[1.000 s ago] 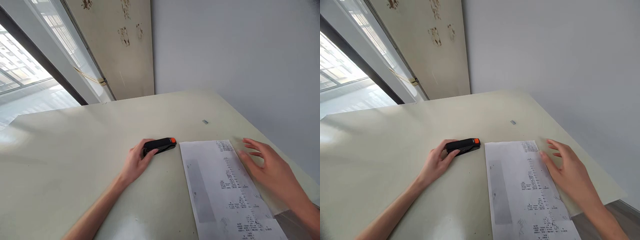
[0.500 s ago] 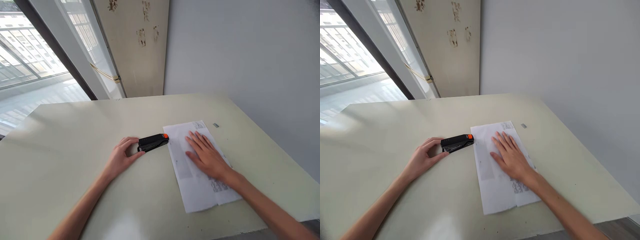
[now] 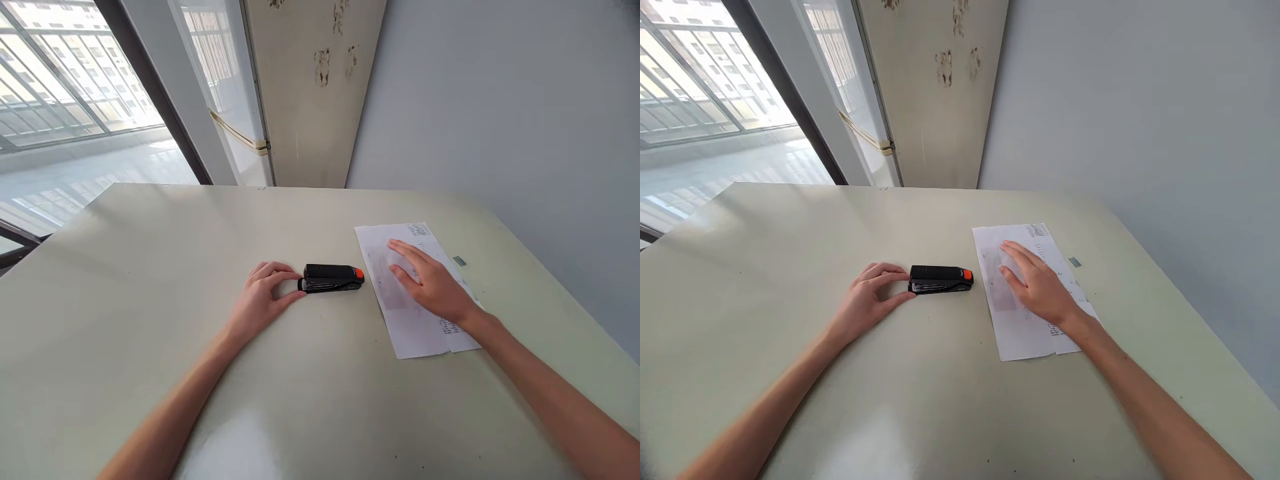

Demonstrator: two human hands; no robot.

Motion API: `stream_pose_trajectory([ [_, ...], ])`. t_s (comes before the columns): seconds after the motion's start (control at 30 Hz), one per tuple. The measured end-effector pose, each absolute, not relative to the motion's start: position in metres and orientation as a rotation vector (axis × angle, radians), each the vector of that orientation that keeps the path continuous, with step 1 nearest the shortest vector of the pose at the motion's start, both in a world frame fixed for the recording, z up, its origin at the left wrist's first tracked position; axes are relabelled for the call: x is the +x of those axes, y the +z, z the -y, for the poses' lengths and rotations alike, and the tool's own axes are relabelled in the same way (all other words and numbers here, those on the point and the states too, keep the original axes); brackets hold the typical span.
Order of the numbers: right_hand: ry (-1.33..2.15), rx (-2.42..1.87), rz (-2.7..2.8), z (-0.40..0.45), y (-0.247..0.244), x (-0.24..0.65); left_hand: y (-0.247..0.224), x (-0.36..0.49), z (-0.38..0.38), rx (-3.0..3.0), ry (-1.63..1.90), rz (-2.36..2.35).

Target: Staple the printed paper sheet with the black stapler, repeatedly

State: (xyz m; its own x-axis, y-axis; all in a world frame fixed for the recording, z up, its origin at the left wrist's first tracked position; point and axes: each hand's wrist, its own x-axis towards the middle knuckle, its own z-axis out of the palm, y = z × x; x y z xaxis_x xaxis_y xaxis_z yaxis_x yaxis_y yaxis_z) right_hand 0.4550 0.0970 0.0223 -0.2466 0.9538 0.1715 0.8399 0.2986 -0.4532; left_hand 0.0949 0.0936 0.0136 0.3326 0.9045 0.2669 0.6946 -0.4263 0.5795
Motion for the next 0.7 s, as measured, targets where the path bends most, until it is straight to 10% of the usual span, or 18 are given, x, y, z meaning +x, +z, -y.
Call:
stream_pose_trajectory([
  [0.7,-0.077,-1.379,2.259,-0.046,0.009,0.380,0.032,0.068,-0.099,2.127,0.821,-1.405],
])
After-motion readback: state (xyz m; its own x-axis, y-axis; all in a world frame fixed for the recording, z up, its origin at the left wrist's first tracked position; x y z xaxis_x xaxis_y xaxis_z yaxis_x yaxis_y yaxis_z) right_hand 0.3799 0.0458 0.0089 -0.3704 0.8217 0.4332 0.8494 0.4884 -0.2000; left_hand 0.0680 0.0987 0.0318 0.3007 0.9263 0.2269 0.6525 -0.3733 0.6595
